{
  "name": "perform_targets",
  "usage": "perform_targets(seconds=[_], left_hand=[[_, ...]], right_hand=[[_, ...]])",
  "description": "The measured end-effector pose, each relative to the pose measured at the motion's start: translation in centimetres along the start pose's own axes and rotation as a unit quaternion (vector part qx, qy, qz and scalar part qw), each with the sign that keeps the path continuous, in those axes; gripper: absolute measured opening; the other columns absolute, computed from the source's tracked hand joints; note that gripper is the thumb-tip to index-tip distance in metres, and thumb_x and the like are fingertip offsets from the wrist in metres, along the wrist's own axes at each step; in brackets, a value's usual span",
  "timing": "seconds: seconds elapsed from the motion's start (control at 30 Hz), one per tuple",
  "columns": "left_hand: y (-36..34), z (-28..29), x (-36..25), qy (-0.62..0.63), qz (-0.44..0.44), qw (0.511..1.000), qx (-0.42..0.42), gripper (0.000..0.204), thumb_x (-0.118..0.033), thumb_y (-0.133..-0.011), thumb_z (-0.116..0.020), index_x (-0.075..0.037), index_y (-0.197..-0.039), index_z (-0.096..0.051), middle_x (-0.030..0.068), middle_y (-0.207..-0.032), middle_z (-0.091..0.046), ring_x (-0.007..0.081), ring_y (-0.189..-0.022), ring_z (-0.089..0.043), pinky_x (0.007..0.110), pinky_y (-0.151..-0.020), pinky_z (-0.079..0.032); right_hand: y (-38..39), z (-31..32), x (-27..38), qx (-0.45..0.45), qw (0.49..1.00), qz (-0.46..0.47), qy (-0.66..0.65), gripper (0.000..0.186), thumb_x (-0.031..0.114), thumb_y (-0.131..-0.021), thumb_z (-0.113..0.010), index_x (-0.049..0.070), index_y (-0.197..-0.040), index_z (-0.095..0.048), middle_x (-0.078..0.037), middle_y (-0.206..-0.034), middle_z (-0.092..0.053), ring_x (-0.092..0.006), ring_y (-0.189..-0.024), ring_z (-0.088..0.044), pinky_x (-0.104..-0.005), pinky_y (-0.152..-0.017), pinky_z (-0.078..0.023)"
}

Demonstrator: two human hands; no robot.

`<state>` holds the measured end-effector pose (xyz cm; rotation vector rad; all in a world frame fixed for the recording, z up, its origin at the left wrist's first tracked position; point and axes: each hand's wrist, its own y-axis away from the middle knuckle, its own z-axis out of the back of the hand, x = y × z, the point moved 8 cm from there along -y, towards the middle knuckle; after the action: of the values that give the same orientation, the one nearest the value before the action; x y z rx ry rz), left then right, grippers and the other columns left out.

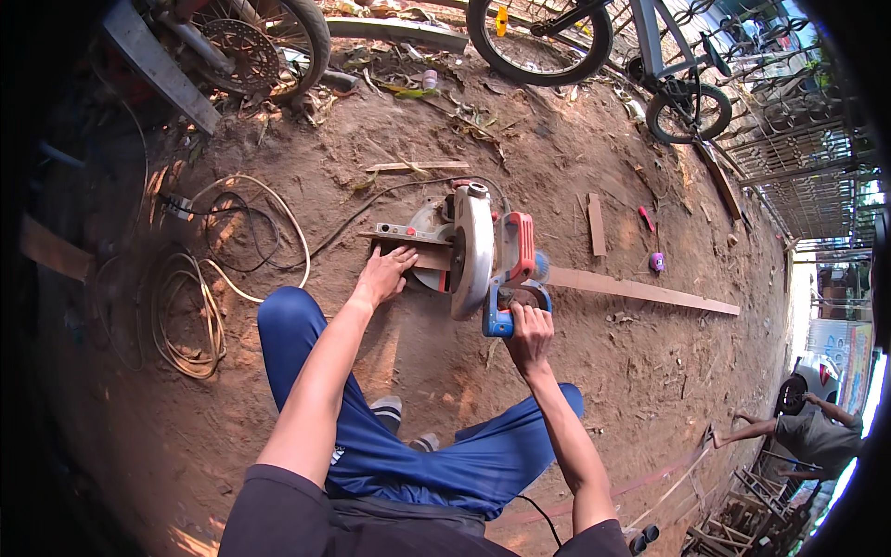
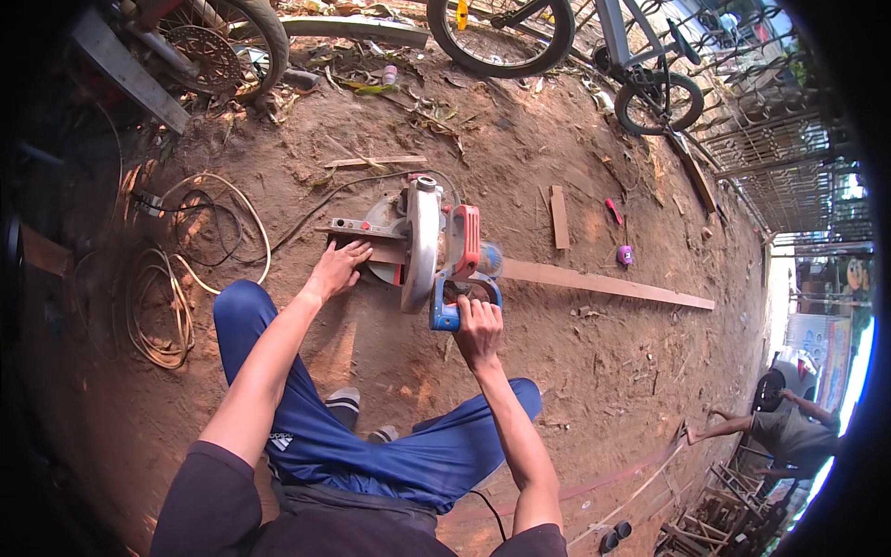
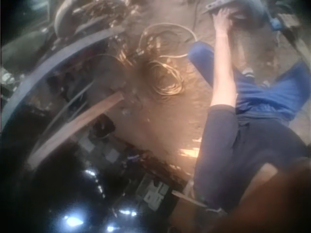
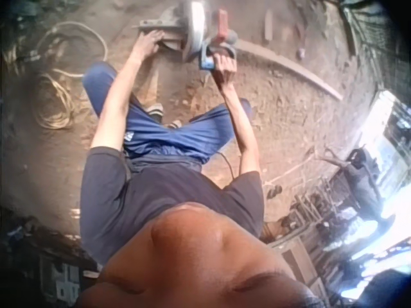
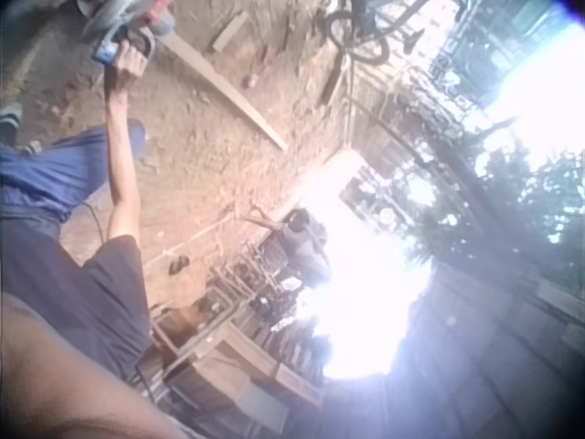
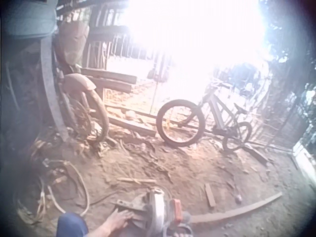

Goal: The person uses a miter saw to cut a thin wooden plank by hand, positioning the wood on the saw base and lowering the blade to make the cut.

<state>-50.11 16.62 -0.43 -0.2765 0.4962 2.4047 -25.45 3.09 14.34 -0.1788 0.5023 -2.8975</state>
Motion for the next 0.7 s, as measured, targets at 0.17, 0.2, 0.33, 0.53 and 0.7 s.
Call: perform_targets(seconds=[0.17,0.2,0.33,0.53,0.7], left_hand=[[-0.17,-0.18,-0.11,-0.019,0.001,1.000,0.000,0.071,-0.019,-0.088,-0.067,-0.016,-0.156,-0.047,-0.0011,-0.166,-0.040,0.0182,-0.154,-0.035,0.059,-0.122,-0.034],[-0.21,-0.12,0.00,-0.012,-0.003,1.000,-0.005,0.070,-0.018,-0.088,-0.067,-0.016,-0.156,-0.047,-0.0008,-0.166,-0.041,0.0186,-0.154,-0.036,0.059,-0.122,-0.034],[0.13,-0.15,0.26,0.026,-0.008,0.999,-0.032,0.070,-0.016,-0.088,-0.067,-0.016,-0.155,-0.048,0.0002,-0.165,-0.042,0.0202,-0.154,-0.036,0.059,-0.123,-0.034],[-0.08,-0.04,0.21,0.052,0.003,0.998,-0.029,0.071,-0.013,-0.086,-0.068,-0.017,-0.155,-0.049,0.0007,-0.164,-0.044,0.0213,-0.153,-0.037,0.059,-0.123,-0.034],[-0.04,0.10,0.20,0.040,0.000,0.999,-0.030,0.070,-0.014,-0.086,-0.068,-0.016,-0.154,-0.050,0.0005,-0.163,-0.044,0.0211,-0.152,-0.038,0.059,-0.122,-0.034]], right_hand=[[0.15,0.12,-0.12,-0.008,1.000,-0.005,-0.004,0.026,0.010,-0.082,-0.069,0.008,-0.107,-0.067,-0.007,-0.081,-0.058,-0.0239,-0.077,-0.060,-0.0385,-0.075,-0.048],[0.16,0.16,-0.10,-0.010,1.000,-0.005,0.000,0.026,0.010,-0.082,-0.069,0.008,-0.107,-0.067,-0.006,-0.081,-0.058,-0.0239,-0.076,-0.060,-0.0384,-0.074,-0.048],[0.41,-0.12,-0.27,-0.014,1.000,-0.005,-0.009,0.025,0.010,-0.083,-0.068,0.007,-0.108,-0.067,-0.006,-0.080,-0.058,-0.0239,-0.076,-0.060,-0.0383,-0.074,-0.048],[0.44,-0.34,-0.40,-0.015,1.000,-0.005,-0.004,0.023,0.009,-0.085,-0.066,0.008,-0.108,-0.067,-0.006,-0.079,-0.058,-0.0230,-0.074,-0.059,-0.0377,-0.074,-0.048],[0.31,-0.40,-0.36,-0.005,1.000,-0.006,-0.002,0.020,0.010,-0.087,-0.064,0.008,-0.107,-0.067,-0.005,-0.079,-0.058,-0.0223,-0.074,-0.059,-0.0372,-0.074,-0.047]])
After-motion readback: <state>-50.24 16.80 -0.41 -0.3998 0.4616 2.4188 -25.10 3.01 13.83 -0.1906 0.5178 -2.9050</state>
